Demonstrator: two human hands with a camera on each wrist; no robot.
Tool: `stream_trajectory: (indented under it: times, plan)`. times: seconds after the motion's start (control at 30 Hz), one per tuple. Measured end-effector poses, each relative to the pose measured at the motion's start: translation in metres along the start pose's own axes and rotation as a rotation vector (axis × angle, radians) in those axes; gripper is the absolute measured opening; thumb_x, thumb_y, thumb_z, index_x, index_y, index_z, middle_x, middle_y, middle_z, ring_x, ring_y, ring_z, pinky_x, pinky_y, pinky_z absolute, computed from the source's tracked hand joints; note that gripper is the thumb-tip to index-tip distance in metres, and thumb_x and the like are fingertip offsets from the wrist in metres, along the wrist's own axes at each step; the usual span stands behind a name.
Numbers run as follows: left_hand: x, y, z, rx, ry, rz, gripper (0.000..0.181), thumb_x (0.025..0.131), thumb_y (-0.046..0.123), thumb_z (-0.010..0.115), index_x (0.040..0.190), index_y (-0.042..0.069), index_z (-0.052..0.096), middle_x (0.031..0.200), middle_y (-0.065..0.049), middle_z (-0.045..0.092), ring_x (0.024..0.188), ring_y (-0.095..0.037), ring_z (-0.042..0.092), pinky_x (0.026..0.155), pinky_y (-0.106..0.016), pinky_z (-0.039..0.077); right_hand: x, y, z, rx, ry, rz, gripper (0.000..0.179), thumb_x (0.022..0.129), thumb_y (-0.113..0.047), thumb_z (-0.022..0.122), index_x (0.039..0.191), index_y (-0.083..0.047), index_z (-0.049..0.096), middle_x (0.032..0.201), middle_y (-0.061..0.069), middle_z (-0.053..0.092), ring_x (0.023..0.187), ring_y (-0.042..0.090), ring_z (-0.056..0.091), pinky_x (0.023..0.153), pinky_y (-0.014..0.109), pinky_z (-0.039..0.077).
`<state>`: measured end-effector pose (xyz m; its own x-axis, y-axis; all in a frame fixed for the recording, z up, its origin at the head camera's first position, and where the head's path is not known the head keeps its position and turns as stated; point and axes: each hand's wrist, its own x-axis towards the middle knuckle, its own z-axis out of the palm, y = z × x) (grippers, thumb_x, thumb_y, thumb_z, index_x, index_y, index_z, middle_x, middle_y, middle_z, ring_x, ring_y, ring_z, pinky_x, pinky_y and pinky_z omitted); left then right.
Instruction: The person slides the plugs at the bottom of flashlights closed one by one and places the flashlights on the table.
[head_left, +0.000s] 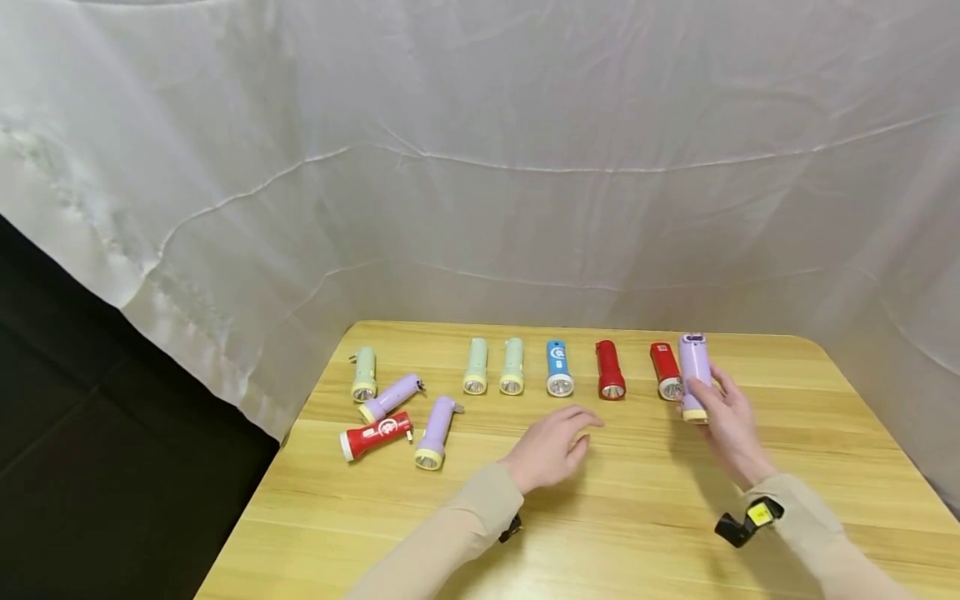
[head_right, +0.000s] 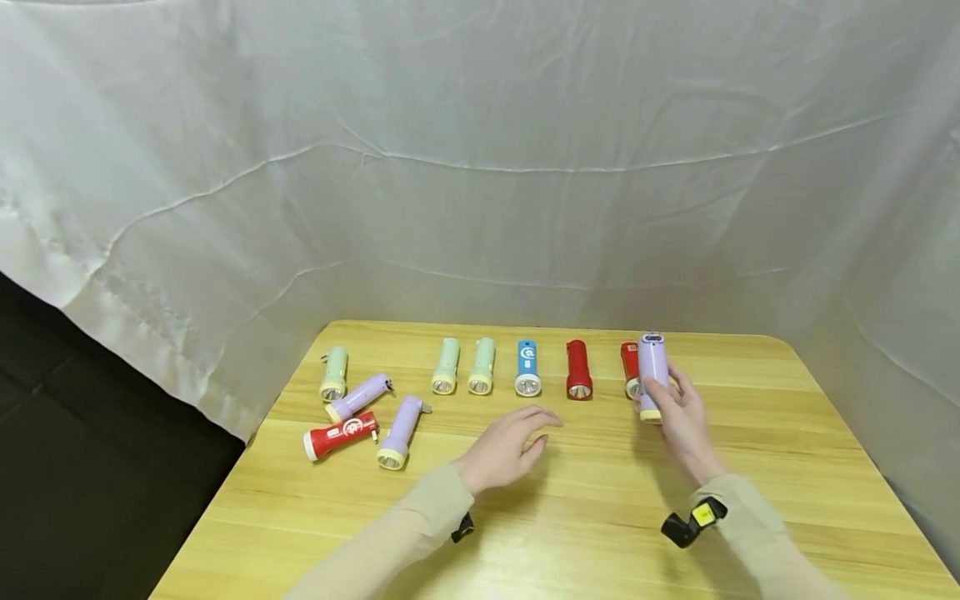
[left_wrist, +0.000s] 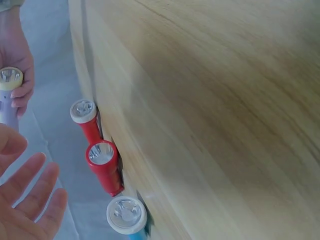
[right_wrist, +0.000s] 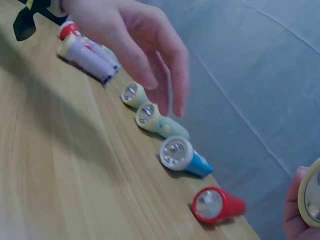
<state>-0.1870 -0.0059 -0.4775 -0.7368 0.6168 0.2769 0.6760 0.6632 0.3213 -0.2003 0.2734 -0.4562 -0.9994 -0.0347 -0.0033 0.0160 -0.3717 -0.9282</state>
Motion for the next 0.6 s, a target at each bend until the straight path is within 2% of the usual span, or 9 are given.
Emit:
stream_trajectory:
  times: [0.13, 0.2, 0.37, 0.53, 0.6]
  plan:
    - [-0.002, -0.001, -0.004, -0.083, 0.010, -0.043, 0.033, 0.102, 0.014, 0.054, 0.135, 0.015, 0.062, 0.136, 0.002, 0.065, 0.127, -0.013, 0.061, 0.110, -0.024, 0.048, 0.000, 0.006, 0.013, -0.061, 0.002, 0.003, 0.046, 0.105, -0.020, 0.053, 0.142, -0.001, 0.032, 0.098, -0.009, 0.065, 0.079, 0.003, 0.065, 0.069, 0.015, 0.058]
    - [-0.003, -0.002, -0.006, -0.140, 0.018, -0.071, 0.034, 0.102, 0.014, 0.054, 0.135, 0.015, 0.061, 0.138, 0.000, 0.064, 0.128, -0.014, 0.061, 0.112, -0.026, 0.048, 0.000, 0.010, 0.019, -0.076, -0.002, 0.009, 0.039, 0.106, -0.022, 0.052, 0.132, 0.001, 0.036, 0.092, -0.008, 0.066, 0.077, 0.003, 0.064, 0.068, 0.014, 0.058]
    - [-0.004, -0.006, -0.013, -0.311, 0.083, -0.139, 0.034, 0.102, 0.011, 0.053, 0.135, 0.014, 0.060, 0.137, -0.003, 0.064, 0.126, -0.017, 0.062, 0.110, -0.027, 0.049, -0.002, 0.020, 0.031, -0.178, -0.023, -0.003, 0.042, 0.107, -0.025, 0.048, 0.130, 0.008, 0.037, 0.083, -0.008, 0.065, 0.075, 0.003, 0.064, 0.066, 0.015, 0.058]
    - [-0.002, -0.009, -0.020, -0.538, 0.147, -0.218, 0.035, 0.102, 0.009, 0.052, 0.136, 0.009, 0.059, 0.135, -0.009, 0.065, 0.119, -0.021, 0.065, 0.106, -0.028, 0.052, -0.005, 0.034, 0.044, -0.299, -0.086, -0.087, 0.024, 0.108, -0.022, 0.045, 0.117, 0.000, 0.051, 0.082, -0.005, 0.066, 0.072, 0.005, 0.066, 0.064, 0.018, 0.059]
    - [-0.001, -0.010, -0.022, -0.632, 0.172, -0.255, 0.035, 0.102, 0.009, 0.051, 0.136, 0.009, 0.058, 0.135, -0.011, 0.065, 0.119, -0.023, 0.065, 0.106, -0.028, 0.052, -0.007, 0.040, 0.048, -0.359, -0.127, -0.144, 0.023, 0.109, -0.017, 0.044, 0.113, 0.002, 0.054, 0.081, -0.005, 0.066, 0.071, 0.005, 0.066, 0.063, 0.019, 0.059]
